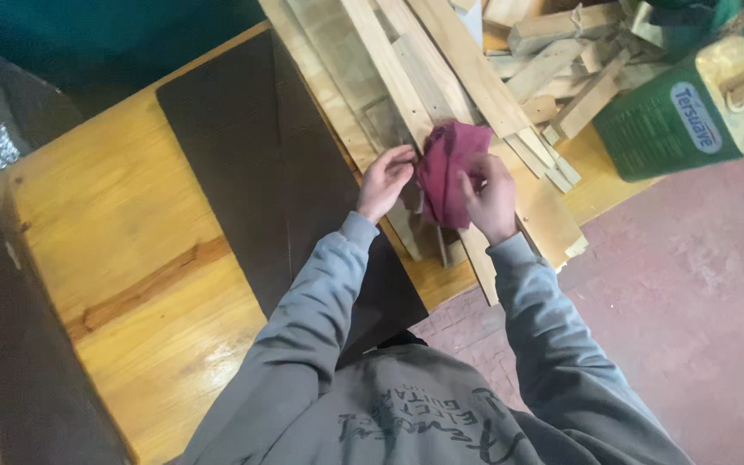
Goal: The person wipes the surface of several dark rectangular panels with a pink cloth. They handle the panels one at a time, wiping each surface thoroughly before moving to the next.
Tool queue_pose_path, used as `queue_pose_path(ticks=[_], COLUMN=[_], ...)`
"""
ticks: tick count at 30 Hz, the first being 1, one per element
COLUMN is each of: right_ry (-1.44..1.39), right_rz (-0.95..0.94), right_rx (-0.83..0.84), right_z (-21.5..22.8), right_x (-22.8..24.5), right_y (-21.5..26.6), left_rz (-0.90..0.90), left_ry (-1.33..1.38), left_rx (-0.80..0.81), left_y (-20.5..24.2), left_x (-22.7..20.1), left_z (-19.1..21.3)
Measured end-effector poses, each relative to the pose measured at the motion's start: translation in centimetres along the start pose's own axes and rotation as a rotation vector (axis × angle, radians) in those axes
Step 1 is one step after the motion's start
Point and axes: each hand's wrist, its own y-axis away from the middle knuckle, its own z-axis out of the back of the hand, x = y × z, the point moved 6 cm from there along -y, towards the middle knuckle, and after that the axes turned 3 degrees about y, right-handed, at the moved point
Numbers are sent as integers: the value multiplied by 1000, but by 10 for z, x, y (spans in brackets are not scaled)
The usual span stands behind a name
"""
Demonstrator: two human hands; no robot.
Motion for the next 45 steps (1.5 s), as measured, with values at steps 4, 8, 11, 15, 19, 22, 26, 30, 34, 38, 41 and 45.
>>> queue_pose_path(ticks=[4,8,11,15,19,22,26,30,34,38,41,45], right_ry=[-178,-338,-436,-556,-642,-643,-675,-701,-696,-673,-655,-656], right_rz=[37,-29,-4,48,42,74,89,92,108,120,125,144], right_rx=[64,173,257,327,396,417,426,410,420,421,429,415], right_z=[-17,-56,-94,-136,-178,-195,-226,-253,-264,-267,-261,-257], right_x=[34,69,99,158,218,282,359,410,438,443,447,451], right_y=[-4,7,16,31,55,85,117,154,177,180,177,172], left_rz=[-89,-121,-143,-195,-231,-231,-267,-272,-285,-324,-350,-366], left_ry=[-63,-39,-2,7,12,22,-18,-38,-47,-78,-79,-103], left_rx=[-45,-205,-301,-405,-473,-517,-563,-609,-602,-586,-602,-594], left_y=[40,103,148,207,266,318,371,415,443,455,468,471], left_x=[-70,-126,-154,-177,-192,-201,-216,-209,-216,-224,-232,-245], left_z=[34,92,141,206,266,312,380,433,459,470,472,480])
